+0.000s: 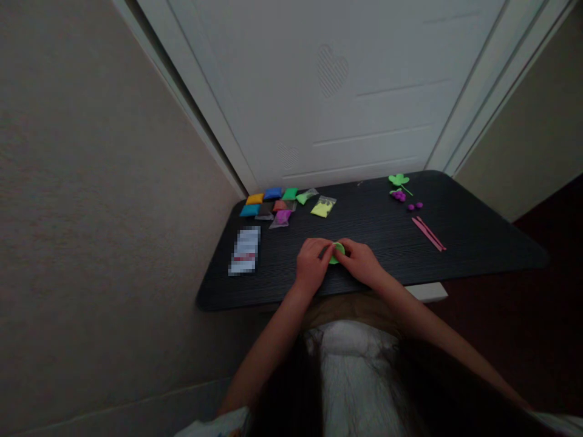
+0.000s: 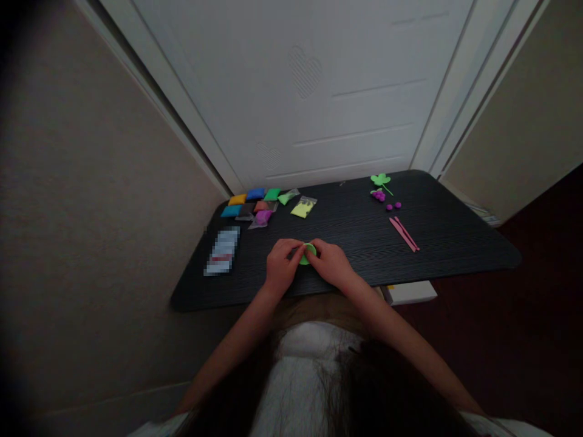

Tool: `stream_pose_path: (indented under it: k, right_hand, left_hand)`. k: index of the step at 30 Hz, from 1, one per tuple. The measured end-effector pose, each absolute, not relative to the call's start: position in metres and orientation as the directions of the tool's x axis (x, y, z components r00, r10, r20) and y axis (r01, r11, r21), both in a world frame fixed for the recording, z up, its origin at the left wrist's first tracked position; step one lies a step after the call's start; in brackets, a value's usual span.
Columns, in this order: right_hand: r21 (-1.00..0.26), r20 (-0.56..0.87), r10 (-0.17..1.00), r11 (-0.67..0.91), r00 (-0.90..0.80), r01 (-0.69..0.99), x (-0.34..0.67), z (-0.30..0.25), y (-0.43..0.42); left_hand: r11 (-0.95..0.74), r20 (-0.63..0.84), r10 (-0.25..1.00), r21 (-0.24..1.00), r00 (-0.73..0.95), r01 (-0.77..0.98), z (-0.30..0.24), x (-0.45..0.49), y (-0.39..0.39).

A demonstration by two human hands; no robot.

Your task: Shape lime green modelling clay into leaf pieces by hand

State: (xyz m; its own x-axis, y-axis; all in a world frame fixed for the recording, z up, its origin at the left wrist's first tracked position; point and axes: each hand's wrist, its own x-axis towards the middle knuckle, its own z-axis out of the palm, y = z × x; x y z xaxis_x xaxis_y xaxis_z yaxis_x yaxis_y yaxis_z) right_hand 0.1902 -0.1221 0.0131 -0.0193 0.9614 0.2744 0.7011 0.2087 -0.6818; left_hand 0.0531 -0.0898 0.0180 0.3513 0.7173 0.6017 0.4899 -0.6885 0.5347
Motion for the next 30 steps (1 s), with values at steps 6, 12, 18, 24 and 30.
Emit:
stream_pose_path:
  k: [6, 12, 18, 24, 30]
  right_hand:
    - [-0.671, 0.276, 0.96, 0.222, -0.04, 0.707, 0.1899, 0.0132, -0.1221]
    - [-0.767, 0.305, 0.951, 0.215, 0.049, 0.604, 0.19, 0.0133, -0.1229]
    - [-0.794, 0.304, 0.945, 0.183, 0.118, 0.58, 0.1899, 0.0128, -0.1224]
    - [-0.73, 0.353, 0.931, 0.212, 0.094, 0.65, 0.1903, 0.0148, -0.1219]
    - [-0.672, 0.43, 0.9, 0.263, 0.076, 0.692, 0.1914, 0.014, -0.1197]
  left_hand:
    - [-0.677, 0.57, 0.733, 0.562, 0.372, 0.474, 0.0193, 0.0538, -0.0904]
    - [-0.611, 0.553, 0.783, 0.598, 0.284, 0.519, 0.017, 0.0538, -0.0897]
    - [-0.566, 0.517, 0.814, 0.602, 0.265, 0.563, 0.0159, 0.0545, -0.0892]
    - [-0.575, 0.507, 0.813, 0.614, 0.287, 0.541, 0.016, 0.0547, -0.0895]
    - [-0.572, 0.49, 0.816, 0.609, 0.306, 0.55, 0.0146, 0.0547, -0.089]
